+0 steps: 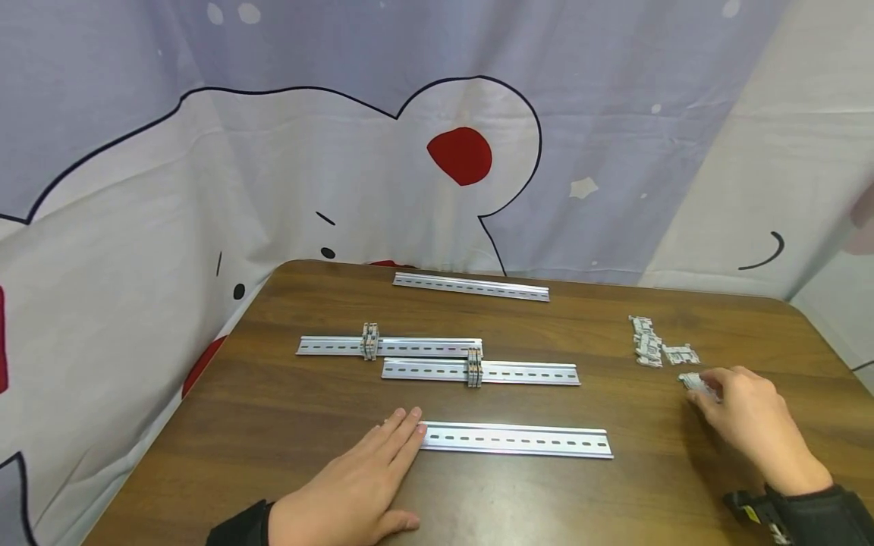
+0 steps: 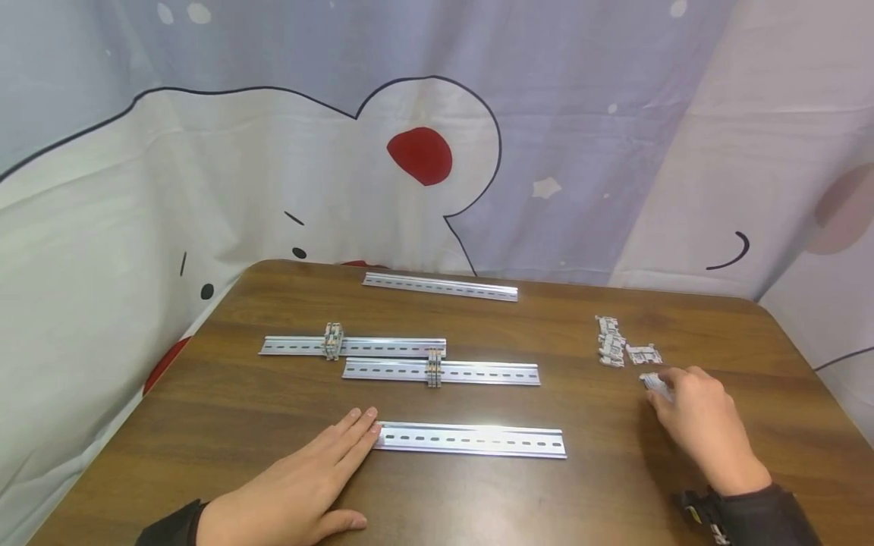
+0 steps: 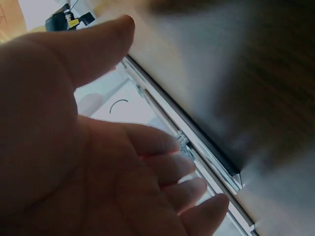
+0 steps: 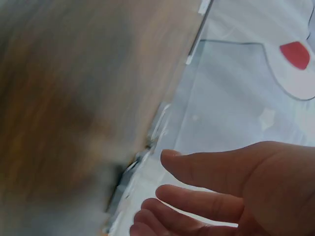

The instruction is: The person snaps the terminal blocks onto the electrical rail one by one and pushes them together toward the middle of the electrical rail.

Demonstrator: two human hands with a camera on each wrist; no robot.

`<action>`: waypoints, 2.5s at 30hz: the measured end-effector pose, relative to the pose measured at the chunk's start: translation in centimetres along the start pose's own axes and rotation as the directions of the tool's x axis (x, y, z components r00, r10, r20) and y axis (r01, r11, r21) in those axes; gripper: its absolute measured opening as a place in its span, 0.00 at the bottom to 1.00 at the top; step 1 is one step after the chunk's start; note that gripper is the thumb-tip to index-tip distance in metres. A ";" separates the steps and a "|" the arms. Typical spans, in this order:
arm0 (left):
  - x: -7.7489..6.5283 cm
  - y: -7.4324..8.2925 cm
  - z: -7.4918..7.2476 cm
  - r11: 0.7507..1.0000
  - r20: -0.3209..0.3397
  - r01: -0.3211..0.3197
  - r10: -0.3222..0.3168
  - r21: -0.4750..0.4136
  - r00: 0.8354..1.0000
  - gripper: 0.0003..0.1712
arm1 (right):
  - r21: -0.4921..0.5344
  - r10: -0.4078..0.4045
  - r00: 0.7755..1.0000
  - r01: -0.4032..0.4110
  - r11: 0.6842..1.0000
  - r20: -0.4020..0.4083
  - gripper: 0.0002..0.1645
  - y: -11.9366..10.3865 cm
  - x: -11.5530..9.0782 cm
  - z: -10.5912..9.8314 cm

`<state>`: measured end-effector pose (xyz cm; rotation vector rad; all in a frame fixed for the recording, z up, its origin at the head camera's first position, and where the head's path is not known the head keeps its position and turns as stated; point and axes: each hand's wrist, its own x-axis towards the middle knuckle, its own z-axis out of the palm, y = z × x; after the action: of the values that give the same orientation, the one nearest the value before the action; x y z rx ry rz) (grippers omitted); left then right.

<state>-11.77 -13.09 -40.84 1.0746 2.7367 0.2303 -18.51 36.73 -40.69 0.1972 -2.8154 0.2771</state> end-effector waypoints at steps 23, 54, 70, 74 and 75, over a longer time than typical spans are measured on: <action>0.1 -0.2 0.5 0.992 -0.016 -0.088 0.090 0.087 0.996 0.50 | 0.048 0.119 0.968 -0.132 0.990 0.222 0.26 2.5 1.4 -0.2; 0.1 -0.3 0.5 0.999 0.005 -0.039 0.039 0.023 0.999 0.51 | 0.286 -0.067 0.977 0.007 0.958 0.203 0.15 -7.7 0.4 -2.7; 0.2 -0.3 0.5 0.999 0.022 -0.049 0.049 0.014 0.999 0.51 | 0.239 -0.162 0.981 0.132 0.962 0.111 0.14 -10.9 -0.7 -0.1; 0.2 -0.3 0.4 0.999 0.029 -0.049 0.049 0.005 0.998 0.51 | 0.190 -0.164 0.985 0.150 0.970 0.060 0.13 -11.3 -0.7 0.0; 0.2 -0.3 0.4 0.999 0.031 -0.048 0.048 0.003 0.998 0.51 | 0.182 -0.162 0.985 0.150 0.972 0.055 0.13 -11.4 -0.7 0.0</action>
<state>-12.04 -13.17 -41.33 1.1365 2.6875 0.2138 -15.93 25.68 -39.03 0.4743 -2.8224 0.4933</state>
